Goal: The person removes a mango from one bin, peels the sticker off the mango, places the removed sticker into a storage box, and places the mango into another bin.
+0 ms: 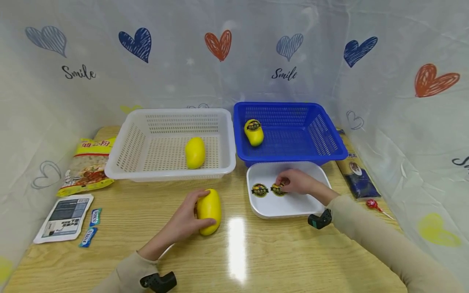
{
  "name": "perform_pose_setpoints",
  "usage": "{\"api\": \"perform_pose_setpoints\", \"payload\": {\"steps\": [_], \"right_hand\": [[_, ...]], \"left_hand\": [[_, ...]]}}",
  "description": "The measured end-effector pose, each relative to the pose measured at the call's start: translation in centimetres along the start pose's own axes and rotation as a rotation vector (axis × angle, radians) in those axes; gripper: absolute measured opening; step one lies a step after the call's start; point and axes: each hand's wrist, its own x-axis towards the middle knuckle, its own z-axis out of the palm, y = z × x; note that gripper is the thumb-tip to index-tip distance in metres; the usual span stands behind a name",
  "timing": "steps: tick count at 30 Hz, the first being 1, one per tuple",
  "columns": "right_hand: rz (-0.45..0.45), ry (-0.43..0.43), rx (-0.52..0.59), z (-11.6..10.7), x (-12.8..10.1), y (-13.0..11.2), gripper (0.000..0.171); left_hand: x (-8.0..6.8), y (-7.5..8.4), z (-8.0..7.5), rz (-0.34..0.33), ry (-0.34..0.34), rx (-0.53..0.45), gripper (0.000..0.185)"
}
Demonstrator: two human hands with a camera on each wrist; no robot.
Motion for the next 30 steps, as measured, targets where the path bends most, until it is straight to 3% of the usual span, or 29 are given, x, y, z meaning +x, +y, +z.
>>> {"api": "perform_pose_setpoints", "payload": {"steps": [6, 14, 23, 30], "right_hand": [[-0.002, -0.016, -0.008, -0.1, -0.1, -0.2, 0.006], [-0.061, -0.04, -0.007, -0.2, 0.0, -0.3, 0.014], [-0.06, -0.047, 0.005, 0.0, -0.3, -0.6, 0.017], [-0.135, 0.006, 0.039, -0.4, -1.1, -3.8, 0.018]], "left_hand": [[0.0, 0.1, 0.0, -0.005, -0.003, 0.003, 0.081], [0.0, 0.0, 0.1, -0.001, -0.007, -0.006, 0.082], [-0.1, -0.3, 0.3, 0.024, 0.002, 0.001, 0.08], [0.3, -0.2, 0.7, 0.048, 0.022, 0.029, 0.08]]}}
